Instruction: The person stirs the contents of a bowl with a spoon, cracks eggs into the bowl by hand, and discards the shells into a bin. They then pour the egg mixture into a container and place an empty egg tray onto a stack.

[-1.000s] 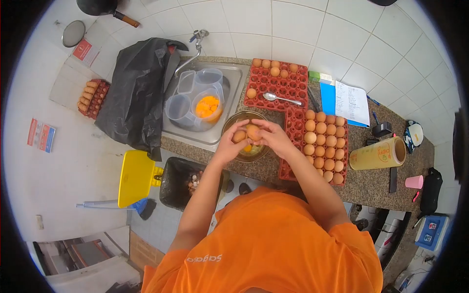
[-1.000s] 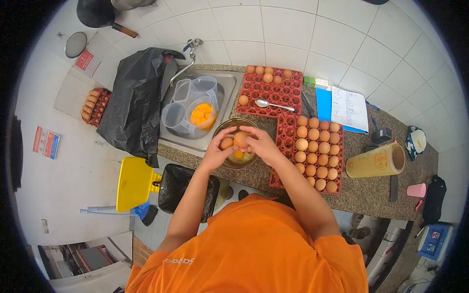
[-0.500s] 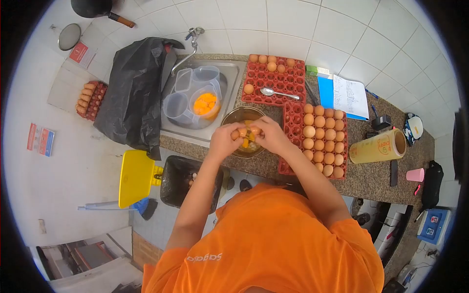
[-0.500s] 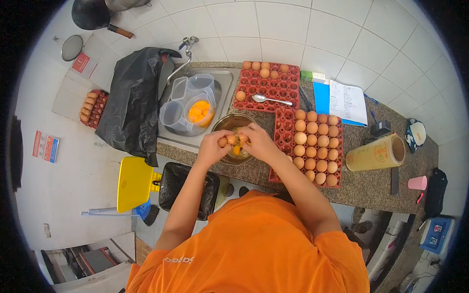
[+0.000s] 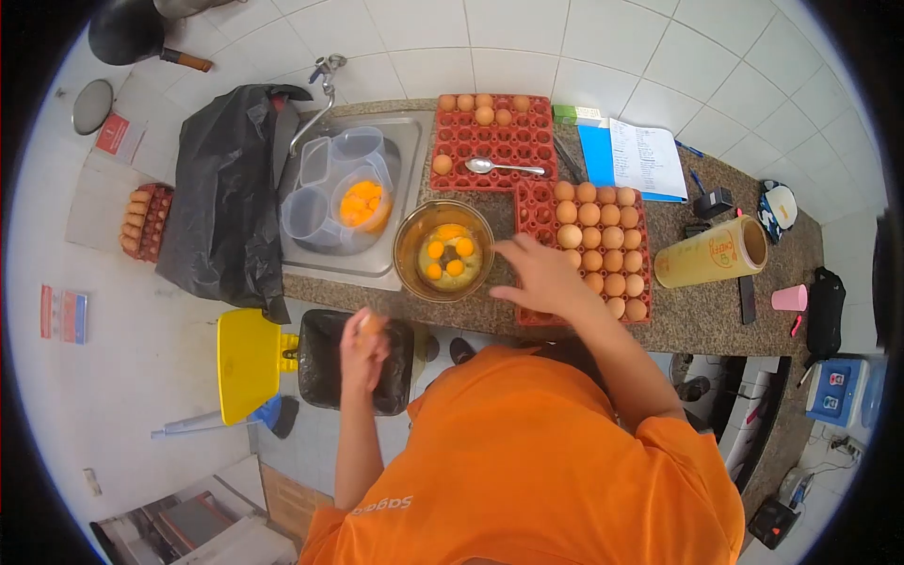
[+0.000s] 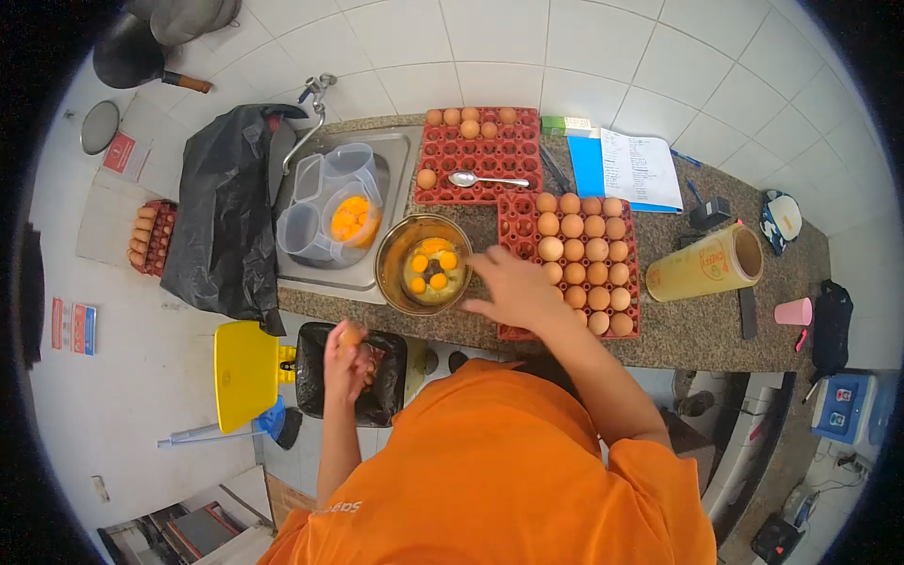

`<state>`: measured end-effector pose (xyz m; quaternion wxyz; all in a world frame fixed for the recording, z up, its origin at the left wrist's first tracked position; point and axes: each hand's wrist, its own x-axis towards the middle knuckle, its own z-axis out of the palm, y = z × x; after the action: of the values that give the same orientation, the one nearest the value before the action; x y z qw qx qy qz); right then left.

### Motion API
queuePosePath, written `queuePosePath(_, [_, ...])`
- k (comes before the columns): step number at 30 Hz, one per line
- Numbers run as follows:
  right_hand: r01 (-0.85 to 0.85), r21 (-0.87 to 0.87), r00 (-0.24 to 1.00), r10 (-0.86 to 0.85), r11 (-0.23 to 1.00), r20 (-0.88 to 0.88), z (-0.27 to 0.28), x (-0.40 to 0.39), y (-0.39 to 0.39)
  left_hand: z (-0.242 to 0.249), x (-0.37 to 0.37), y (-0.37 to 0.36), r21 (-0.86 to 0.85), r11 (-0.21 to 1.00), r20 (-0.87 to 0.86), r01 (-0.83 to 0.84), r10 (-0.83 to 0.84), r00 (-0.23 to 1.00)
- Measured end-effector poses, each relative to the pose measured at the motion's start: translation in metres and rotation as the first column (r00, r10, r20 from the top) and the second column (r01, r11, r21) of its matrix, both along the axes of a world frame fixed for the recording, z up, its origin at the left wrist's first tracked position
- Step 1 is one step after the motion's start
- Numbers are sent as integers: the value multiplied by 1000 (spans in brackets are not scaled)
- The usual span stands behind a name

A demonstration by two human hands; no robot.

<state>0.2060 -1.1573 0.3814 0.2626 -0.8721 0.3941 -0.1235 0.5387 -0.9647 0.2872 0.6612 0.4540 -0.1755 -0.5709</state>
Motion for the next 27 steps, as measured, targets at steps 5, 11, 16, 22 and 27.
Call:
queuePosePath(5, [-68, -30, 903, 48, 997, -427, -34, -44, -10, -120, 83, 109, 523, 748, 682, -407, -81, 727])
queuePosePath(11, [-77, 2, 989, 76, 997, 125, -3, -34, -22, 4, -9, -12, -12, 1000, -28, -28, 28, 999])
queuePosePath(16, [78, 166, 602, -179, 983, 778, -15, 54, 4, 60, -80, -107, -171, 976, -284, 135, -180, 942])
queuePosePath(22, [93, -188, 803, 37, 978, 595, -33, 81, 7, 47, -89, -133, -134, 973, -196, 186, -210, 958])
queuePosePath(27, [-344, 834, 407, -732, 431, 546, -55, 76, -15, 34, -78, -133, 60, 974, 215, 219, -227, 950])
